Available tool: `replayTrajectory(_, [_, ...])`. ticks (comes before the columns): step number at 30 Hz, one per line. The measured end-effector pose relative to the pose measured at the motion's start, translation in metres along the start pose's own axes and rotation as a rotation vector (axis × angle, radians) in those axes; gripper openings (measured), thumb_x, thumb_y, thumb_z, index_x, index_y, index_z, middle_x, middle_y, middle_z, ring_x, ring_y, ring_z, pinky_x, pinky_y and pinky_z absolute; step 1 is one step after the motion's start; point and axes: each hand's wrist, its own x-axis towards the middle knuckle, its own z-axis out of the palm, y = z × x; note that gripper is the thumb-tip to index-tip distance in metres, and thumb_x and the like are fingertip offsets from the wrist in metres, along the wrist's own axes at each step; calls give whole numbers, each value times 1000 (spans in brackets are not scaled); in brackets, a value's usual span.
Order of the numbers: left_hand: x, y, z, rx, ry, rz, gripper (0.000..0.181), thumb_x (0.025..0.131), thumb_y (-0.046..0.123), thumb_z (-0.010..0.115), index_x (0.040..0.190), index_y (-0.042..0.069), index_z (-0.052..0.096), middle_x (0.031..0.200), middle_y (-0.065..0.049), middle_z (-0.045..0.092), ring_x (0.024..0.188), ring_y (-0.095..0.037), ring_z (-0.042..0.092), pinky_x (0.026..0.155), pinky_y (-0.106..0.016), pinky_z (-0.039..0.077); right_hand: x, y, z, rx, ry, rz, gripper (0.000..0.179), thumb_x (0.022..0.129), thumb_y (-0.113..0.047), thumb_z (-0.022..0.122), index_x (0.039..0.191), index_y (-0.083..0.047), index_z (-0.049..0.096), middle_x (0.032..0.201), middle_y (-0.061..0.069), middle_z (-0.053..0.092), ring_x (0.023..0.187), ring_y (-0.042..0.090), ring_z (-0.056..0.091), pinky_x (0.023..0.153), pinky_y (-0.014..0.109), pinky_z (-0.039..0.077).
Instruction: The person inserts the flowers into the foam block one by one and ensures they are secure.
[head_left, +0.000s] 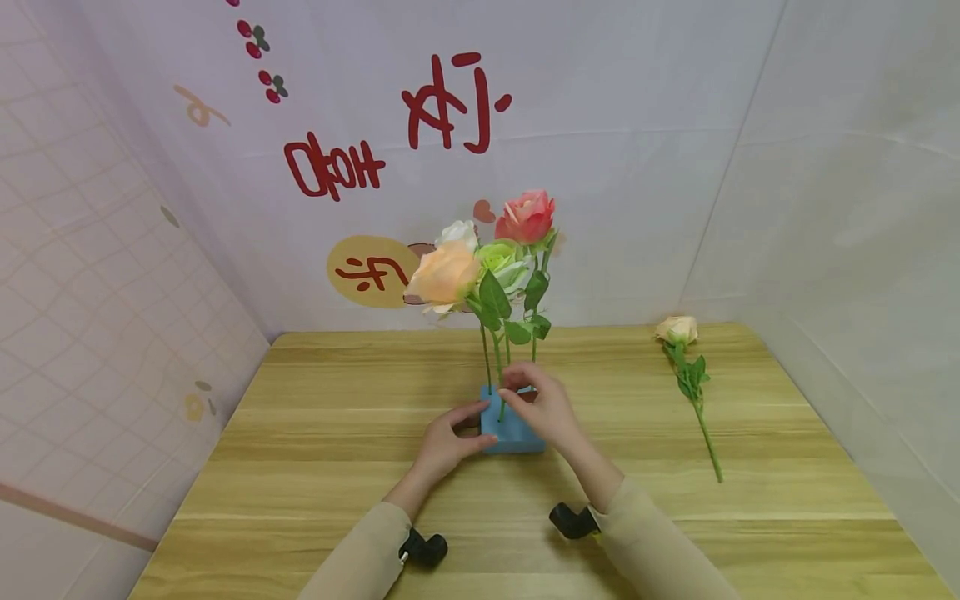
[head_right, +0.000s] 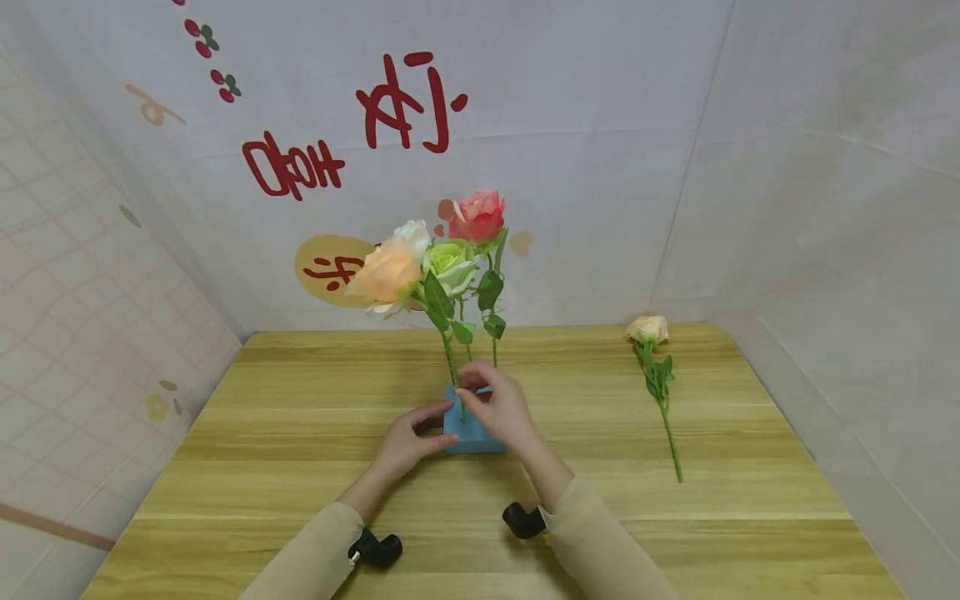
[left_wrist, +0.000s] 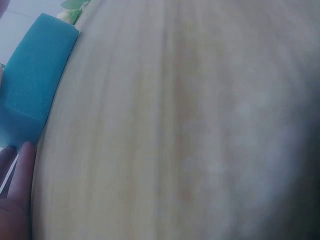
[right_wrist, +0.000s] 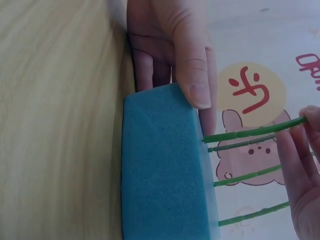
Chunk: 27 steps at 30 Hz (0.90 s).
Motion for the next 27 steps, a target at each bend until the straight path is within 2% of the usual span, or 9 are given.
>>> replayTrajectory(3, [-1, 0, -1, 3, -3, 2, 57, 82, 23, 85, 135, 20, 64, 126, -9, 64, 112, -25, 63, 82, -28, 57, 1, 9, 2, -4, -8, -6, 22, 86, 0, 76, 106, -3, 66, 92, 6, 68, 84, 21, 66, 69, 29, 58])
replayTrajectory(10, [0, -1, -1, 26, 0, 17, 57, 82, 26, 84, 134, 21, 65, 125, -7, 64, 113, -24, 62, 85, -29, 56, 1, 9, 6, -18, -23, 26, 26, 86, -3, 77, 110, -4, 66, 93, 6, 68, 85, 24, 66, 69, 31, 58])
replayTrajectory(15, [1, -2, -1, 23, 7, 19, 57, 82, 24, 84, 134, 17, 64, 126, -9, 64, 112, -26, 63, 82, -29, 57, 1, 12, 8, -5, -37, 15, 29, 85, -2, 77, 111, -2, 66, 94, 10, 68, 84, 29, 66, 68, 35, 58])
replayTrajectory(19, [0, -1, 0, 14, 11, 22, 57, 82, 18, 84, 135, 13, 64, 127, -12, 64, 113, -29, 62, 81, -28, 57, 1, 13, 7, -6, -50, 24, 26, 86, -5, 77, 110, -7, 67, 93, 5, 68, 84, 22, 66, 69, 31, 58])
replayTrajectory(22, [-4, 10, 0, 5, 5, 38, 55, 83, 13, 83, 134, 6, 63, 127, -17, 63, 112, -34, 62, 81, -28, 57, 1, 13, 6, -7, -64, 26, 24, 88, -7, 76, 110, -11, 67, 93, 1, 68, 85, 17, 65, 70, 29, 58])
replayTrajectory(27, [-12, 33, -2, 4, -9, 46, 54, 84, 10, 81, 134, 0, 61, 126, -20, 62, 113, -37, 61, 82, -27, 56, 0, 15, 5, -13, -86, 21, 21, 89, -7, 74, 109, -11, 67, 92, 0, 67, 85, 17, 65, 70, 30, 58])
